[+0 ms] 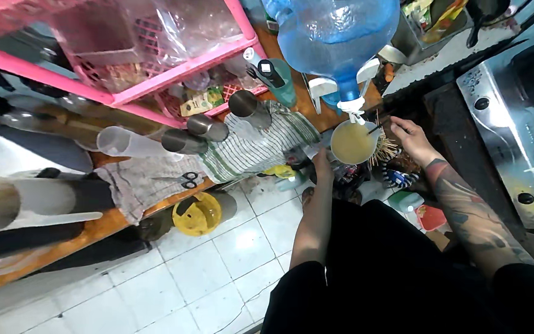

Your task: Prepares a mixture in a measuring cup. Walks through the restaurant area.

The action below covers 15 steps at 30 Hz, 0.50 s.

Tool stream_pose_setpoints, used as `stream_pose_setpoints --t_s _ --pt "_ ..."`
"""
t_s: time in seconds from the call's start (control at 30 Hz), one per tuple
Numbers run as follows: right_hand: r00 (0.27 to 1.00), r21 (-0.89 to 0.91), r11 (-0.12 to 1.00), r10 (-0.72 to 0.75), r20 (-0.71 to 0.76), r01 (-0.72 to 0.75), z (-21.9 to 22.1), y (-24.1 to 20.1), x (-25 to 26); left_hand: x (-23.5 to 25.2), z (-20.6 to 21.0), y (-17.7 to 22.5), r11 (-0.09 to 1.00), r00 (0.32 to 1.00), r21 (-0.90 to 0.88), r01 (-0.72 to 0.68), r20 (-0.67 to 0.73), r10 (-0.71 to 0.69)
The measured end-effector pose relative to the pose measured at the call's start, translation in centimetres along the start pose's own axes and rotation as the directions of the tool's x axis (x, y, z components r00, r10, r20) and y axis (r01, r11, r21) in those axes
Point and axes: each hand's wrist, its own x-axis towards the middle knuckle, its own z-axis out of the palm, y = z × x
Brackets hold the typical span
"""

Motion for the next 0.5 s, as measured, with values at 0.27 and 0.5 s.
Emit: stream_pose_setpoints --t_s 0.27,0.5 --pt "0.993 0.017 0.999 -0.034 0.110 0.032 1.2 -0.7 0.5 -1.9 -0.6 -1.1 0.996 0.998 -0.067 -0.062 -0.017 0.061" --pt "0.980 0.031 0.988 -0.153 0.125 0.150 3.2 -2.7 -0.2 -5.1 -3.3 -0.3 0.994 0.997 -0.107 -0.034 -0.071 0.026"
